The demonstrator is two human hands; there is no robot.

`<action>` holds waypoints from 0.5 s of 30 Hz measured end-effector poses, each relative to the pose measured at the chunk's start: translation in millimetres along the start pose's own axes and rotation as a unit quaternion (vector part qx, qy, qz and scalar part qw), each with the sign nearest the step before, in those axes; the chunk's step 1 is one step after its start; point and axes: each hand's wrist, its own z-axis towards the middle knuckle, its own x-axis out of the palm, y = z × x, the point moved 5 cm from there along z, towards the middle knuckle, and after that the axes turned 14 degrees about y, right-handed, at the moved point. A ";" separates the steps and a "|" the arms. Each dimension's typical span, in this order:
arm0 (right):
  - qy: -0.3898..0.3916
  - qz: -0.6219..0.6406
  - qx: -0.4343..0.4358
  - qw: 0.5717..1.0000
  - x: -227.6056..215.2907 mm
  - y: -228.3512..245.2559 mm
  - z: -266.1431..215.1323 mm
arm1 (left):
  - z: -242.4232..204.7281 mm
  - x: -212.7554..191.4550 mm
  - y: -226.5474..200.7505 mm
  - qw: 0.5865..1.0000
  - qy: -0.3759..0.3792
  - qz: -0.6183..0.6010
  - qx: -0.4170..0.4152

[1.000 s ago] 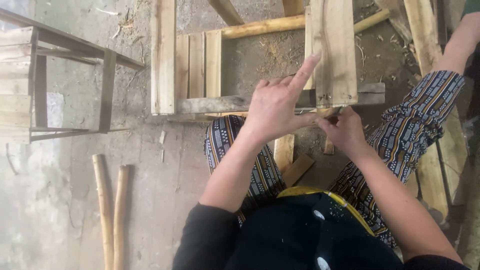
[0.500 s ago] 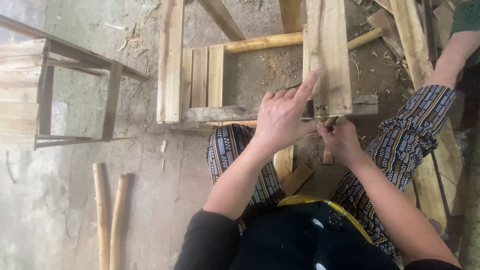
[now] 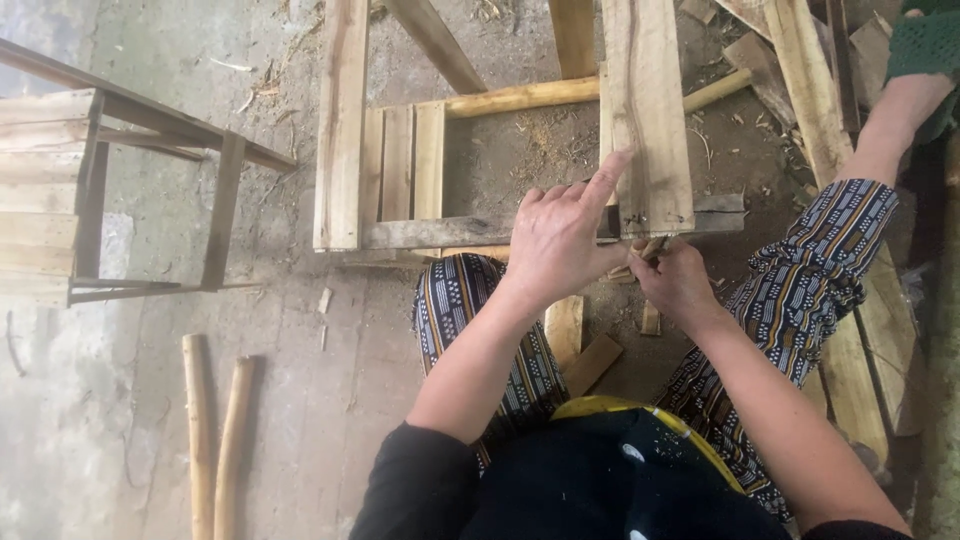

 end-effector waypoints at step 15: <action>-0.061 0.077 -0.057 0.994 2.1 -3.8 -1.8 | 2.8 5.0 1.4 1.000 0.007 0.010 -0.003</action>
